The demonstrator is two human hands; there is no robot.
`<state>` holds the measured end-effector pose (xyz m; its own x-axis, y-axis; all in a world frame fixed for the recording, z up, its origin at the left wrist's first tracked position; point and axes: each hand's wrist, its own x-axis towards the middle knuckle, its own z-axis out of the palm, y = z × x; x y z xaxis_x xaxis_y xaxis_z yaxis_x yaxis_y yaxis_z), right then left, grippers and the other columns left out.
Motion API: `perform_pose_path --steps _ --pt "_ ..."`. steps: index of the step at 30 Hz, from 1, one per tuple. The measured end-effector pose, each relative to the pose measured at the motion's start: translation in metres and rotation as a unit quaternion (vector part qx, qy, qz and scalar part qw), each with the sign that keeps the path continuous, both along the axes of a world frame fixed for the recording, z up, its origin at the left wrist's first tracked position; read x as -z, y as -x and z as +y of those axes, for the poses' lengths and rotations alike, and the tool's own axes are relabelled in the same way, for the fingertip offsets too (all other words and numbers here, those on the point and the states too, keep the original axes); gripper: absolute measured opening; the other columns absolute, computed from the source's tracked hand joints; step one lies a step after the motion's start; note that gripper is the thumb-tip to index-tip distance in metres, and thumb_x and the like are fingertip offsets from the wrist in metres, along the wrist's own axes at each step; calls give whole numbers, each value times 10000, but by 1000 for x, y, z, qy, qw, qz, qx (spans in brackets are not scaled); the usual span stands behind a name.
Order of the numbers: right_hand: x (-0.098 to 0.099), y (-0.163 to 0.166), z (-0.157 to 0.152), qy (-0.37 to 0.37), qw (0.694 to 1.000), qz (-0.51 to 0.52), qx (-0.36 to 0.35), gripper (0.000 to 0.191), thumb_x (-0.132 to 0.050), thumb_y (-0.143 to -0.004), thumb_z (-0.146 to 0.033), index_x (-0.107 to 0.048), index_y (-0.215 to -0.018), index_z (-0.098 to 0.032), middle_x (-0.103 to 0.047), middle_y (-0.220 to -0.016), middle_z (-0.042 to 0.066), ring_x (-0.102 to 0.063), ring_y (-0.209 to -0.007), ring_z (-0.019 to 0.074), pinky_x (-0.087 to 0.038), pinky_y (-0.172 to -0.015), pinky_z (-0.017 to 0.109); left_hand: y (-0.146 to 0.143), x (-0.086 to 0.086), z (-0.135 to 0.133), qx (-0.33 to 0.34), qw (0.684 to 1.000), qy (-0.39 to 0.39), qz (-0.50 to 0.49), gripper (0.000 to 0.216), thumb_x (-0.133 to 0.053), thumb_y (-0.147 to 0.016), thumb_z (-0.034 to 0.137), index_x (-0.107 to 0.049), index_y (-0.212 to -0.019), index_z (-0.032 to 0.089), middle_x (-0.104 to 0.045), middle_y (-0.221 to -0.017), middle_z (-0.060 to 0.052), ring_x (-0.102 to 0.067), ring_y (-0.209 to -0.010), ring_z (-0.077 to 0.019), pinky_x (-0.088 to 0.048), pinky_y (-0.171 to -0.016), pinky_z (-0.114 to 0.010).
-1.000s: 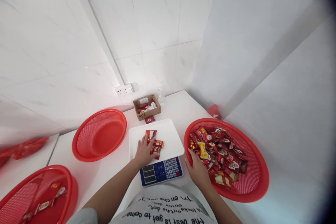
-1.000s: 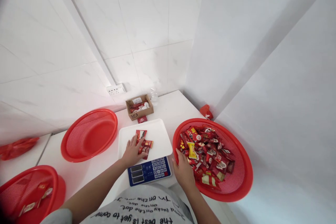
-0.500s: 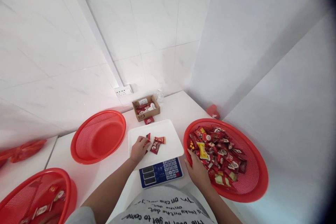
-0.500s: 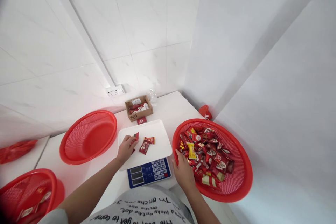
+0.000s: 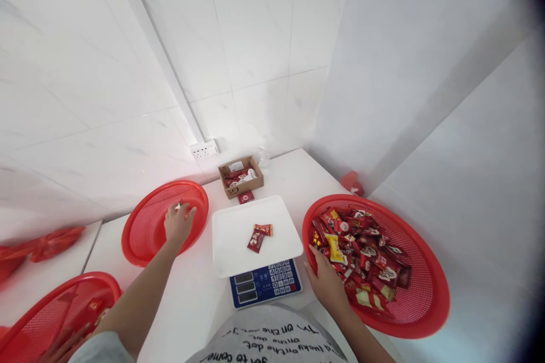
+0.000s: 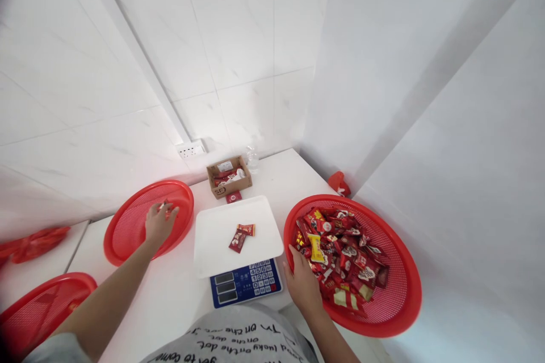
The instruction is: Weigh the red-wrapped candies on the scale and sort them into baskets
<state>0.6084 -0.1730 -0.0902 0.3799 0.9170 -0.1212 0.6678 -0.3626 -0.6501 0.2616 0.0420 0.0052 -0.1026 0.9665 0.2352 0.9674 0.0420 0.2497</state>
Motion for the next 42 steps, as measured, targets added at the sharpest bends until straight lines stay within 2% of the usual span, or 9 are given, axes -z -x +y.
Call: perform_pose_path --steps 4,8,11,15,19,23,31,38,42 --pt "-1 0 0 8 1000 3 -3 511 -330 -844 -351 -400 -1298 -129 -478 -1311 124 -438 -1214 233 -377 -981 383 -40 36 -19 164 985 33 34 363 -459 -850 375 -571 -1132 177 -403 -1353 -119 -350 -1248 -279 -294 -1025 -421" --pt "0 0 0 2 1000 1 0 498 -337 -842 -349 -421 -1284 -135 -499 -1290 120 -449 -1205 227 -374 -986 375 -102 66 -50 384 915 126 -10 499 -505 -822 419 -437 -1287 253 -313 -1437 -68 -317 -1286 -248 -285 -1048 -414" --pt "0 0 1 -4 1000 -2 1 495 -343 -838 -344 -429 -1279 -134 -511 -1279 121 -457 -1199 225 -376 -988 372 -135 77 -64 438 888 138 -12 568 -498 -826 431 -346 -1342 248 -318 -1429 -88 -304 -1292 -252 -281 -1045 -433" --pt "1 0 1 1 1000 -7 2 495 -342 -838 -349 -426 -1282 -147 -508 -1284 109 -455 -1201 223 -376 -989 372 -148 83 -68 453 883 118 27 485 -492 -841 408 -406 -1284 230 -495 -1241 -95 -437 -1150 -254 -348 -970 -431" --pt "2 0 0 -5 1000 -6 3 495 -347 -837 -346 -429 -1281 -143 -504 -1288 116 -464 -1193 225 -396 -969 369 -144 85 -67 427 894 110 73 357 -461 -862 370 -484 -1188 226 -563 -1021 -73 -508 -954 -227 -423 -835 -377" --pt "4 -1 1 -4 1000 -6 2 503 -345 -837 -348 -421 -1284 -132 -497 -1295 127 -464 -1194 231 -399 -967 385 -142 78 -70 400 905 122 81 276 -423 -878 310 -514 -1119 212 -559 -986 -68 -505 -941 -215 -443 -790 -337" --pt "2 -1 1 1 1000 -2 -8 513 -327 -842 -351 -407 -1290 -115 -480 -1312 125 -430 -1225 230 -352 -1017 380 -109 69 -87 345 926 125 -83 203 -470 -831 275 -560 -1007 230 -584 -916 -41 -545 -877 -181 -452 -789 -307" --pt "6 -2 2 -19 998 65 13 561 -369 -808 -389 -426 -1278 -88 -465 -1328 144 -409 -1240 249 -303 -1049 407 -25 30 -41 108 978 25 -174 334 -433 -816 418 -571 -1005 181 -594 -799 -40 -568 -669 -175 -468 -659 -307" --pt "8 -14 6 -12 981 185 55 594 -415 -778 -457 -455 -1258 -109 -475 -1327 133 -413 -1245 234 -284 -1064 382 17 11 -22 -38 994 -17 -102 474 -425 -809 457 -506 -1150 138 -578 -1025 -140 -537 -956 -294 -435 -804 -421"
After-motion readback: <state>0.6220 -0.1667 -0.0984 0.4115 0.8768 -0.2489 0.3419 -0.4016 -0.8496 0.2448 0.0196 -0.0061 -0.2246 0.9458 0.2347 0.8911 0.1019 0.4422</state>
